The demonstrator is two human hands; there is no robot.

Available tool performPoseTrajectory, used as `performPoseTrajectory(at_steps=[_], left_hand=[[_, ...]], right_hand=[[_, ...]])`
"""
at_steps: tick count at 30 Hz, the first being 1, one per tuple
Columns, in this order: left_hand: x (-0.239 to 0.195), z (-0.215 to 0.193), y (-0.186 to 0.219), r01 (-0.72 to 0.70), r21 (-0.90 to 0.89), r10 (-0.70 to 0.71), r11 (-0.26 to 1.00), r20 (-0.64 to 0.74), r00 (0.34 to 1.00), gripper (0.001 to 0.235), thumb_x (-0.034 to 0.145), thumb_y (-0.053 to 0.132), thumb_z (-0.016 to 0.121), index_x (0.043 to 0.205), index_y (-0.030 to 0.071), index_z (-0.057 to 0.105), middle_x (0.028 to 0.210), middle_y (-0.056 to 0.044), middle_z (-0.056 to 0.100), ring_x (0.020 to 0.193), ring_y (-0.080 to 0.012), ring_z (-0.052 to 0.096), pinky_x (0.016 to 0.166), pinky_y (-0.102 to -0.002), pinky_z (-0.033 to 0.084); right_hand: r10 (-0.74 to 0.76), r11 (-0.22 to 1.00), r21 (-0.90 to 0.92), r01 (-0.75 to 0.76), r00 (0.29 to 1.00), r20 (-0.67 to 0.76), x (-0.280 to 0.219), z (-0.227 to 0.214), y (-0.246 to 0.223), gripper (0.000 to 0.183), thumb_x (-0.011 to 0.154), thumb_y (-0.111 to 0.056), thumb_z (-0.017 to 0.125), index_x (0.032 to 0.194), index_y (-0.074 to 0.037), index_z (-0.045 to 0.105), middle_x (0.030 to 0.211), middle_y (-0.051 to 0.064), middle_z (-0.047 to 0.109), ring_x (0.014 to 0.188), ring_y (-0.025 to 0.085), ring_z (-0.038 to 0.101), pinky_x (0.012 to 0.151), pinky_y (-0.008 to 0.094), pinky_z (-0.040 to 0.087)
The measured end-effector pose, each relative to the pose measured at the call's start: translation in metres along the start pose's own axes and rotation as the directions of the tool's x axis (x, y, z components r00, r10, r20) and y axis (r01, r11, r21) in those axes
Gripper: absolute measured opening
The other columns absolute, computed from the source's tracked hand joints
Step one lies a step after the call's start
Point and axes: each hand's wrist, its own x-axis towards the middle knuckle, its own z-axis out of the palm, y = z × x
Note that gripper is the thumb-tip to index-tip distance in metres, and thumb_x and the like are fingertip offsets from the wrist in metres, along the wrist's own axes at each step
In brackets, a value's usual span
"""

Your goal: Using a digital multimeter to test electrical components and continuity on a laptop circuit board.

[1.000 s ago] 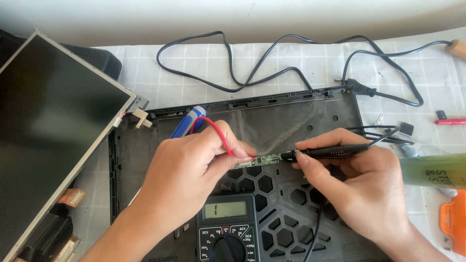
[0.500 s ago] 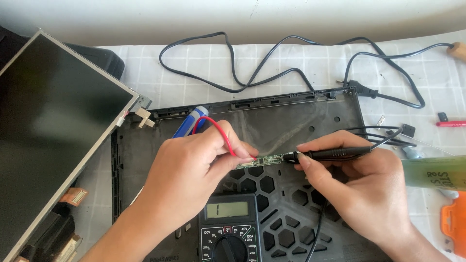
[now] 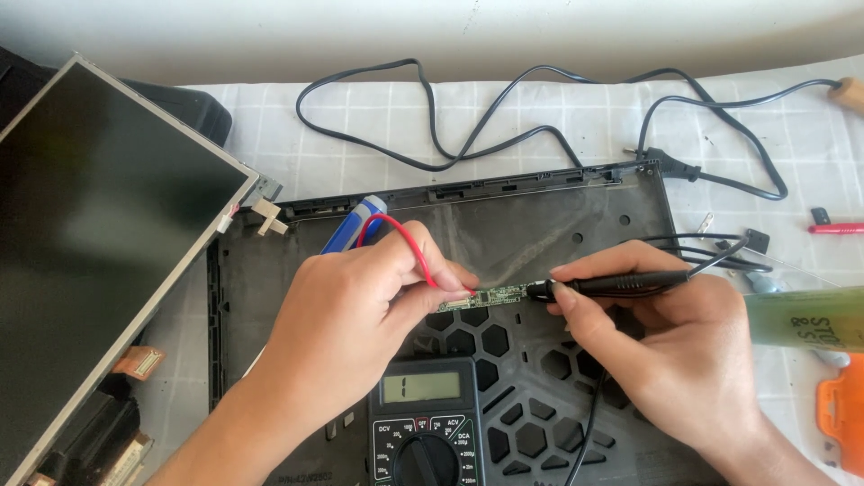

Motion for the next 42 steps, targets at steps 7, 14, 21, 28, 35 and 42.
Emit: performPoseTrajectory(at_steps=[7, 14, 21, 28, 35, 42], left_hand=[[0.0, 0.0, -0.001, -0.004, 0.012, 0.004, 1.0, 0.001, 1.0, 0.014, 0.093, 0.019, 0.071, 0.089, 0.019, 0.057, 0.097, 0.012, 0.086, 0.088, -0.0048, 0.085, 0.069, -0.022, 0.058], [0.0, 0.0, -0.001, -0.018, 0.015, 0.018, 1.0, -0.006, 1.0, 0.014, 0.093, 0.018, 0.071, 0.089, 0.019, 0.058, 0.096, 0.011, 0.086, 0.089, -0.0053, 0.085, 0.069, -0.022, 0.059], [0.0, 0.001, -0.001, 0.006, 0.01, -0.006, 1.0, -0.002, 1.0, 0.014, 0.092, 0.018, 0.071, 0.089, 0.019, 0.057, 0.097, 0.012, 0.087, 0.088, -0.0046, 0.084, 0.07, -0.021, 0.057], [0.001, -0.001, 0.002, 0.003, -0.028, -0.003, 1.0, 0.002, 1.0, 0.014, 0.093, 0.016, 0.07, 0.087, 0.018, 0.057, 0.096, 0.01, 0.087, 0.088, -0.0052, 0.085, 0.07, -0.02, 0.059], [0.0, -0.001, 0.005, -0.013, -0.09, 0.011, 0.996, -0.024, 1.0, 0.013, 0.094, 0.015, 0.07, 0.09, 0.015, 0.057, 0.097, 0.004, 0.086, 0.085, -0.0073, 0.086, 0.071, -0.019, 0.062], [0.0, -0.007, 0.016, 0.104, -0.261, -0.106, 0.96, 0.006, 0.994, 0.025, 0.096, 0.022, 0.065, 0.119, 0.013, 0.066, 0.091, 0.002, 0.08, 0.061, -0.0091, 0.074, 0.066, -0.02, 0.057]], right_hand=[[0.012, 1.0, 0.012, -0.012, 1.0, -0.005, 0.0, 0.0, 0.001, 0.009, 0.083, -0.004, 0.077, 0.089, -0.002, 0.082, 0.084, 0.006, 0.082, 0.069, 0.013, 0.073, 0.064, 0.022, 0.058], [-0.009, 1.0, 0.006, 0.009, 1.0, -0.012, 0.0, 0.0, 0.001, 0.009, 0.084, -0.003, 0.075, 0.09, -0.002, 0.082, 0.081, 0.007, 0.08, 0.068, 0.013, 0.072, 0.064, 0.022, 0.057], [0.009, 1.0, 0.016, -0.009, 1.0, -0.011, 0.0, -0.001, 0.002, 0.009, 0.084, -0.003, 0.074, 0.09, -0.001, 0.081, 0.085, 0.007, 0.081, 0.07, 0.014, 0.074, 0.067, 0.022, 0.059], [0.016, 1.0, 0.016, -0.016, 1.0, -0.004, 0.001, -0.001, 0.0, 0.009, 0.084, -0.004, 0.075, 0.09, -0.002, 0.081, 0.085, 0.006, 0.08, 0.071, 0.015, 0.077, 0.069, 0.022, 0.062], [-0.146, 0.989, 0.017, 0.146, 0.989, -0.029, -0.003, -0.003, 0.0, 0.009, 0.086, -0.003, 0.075, 0.094, 0.0, 0.078, 0.09, 0.008, 0.08, 0.078, 0.015, 0.077, 0.075, 0.023, 0.06], [-0.512, 0.856, 0.182, 0.485, 0.846, 0.153, -0.003, -0.011, -0.003, 0.011, 0.095, -0.009, 0.058, 0.092, 0.001, 0.063, 0.095, 0.017, 0.071, 0.093, 0.027, 0.072, 0.087, 0.035, 0.057]])
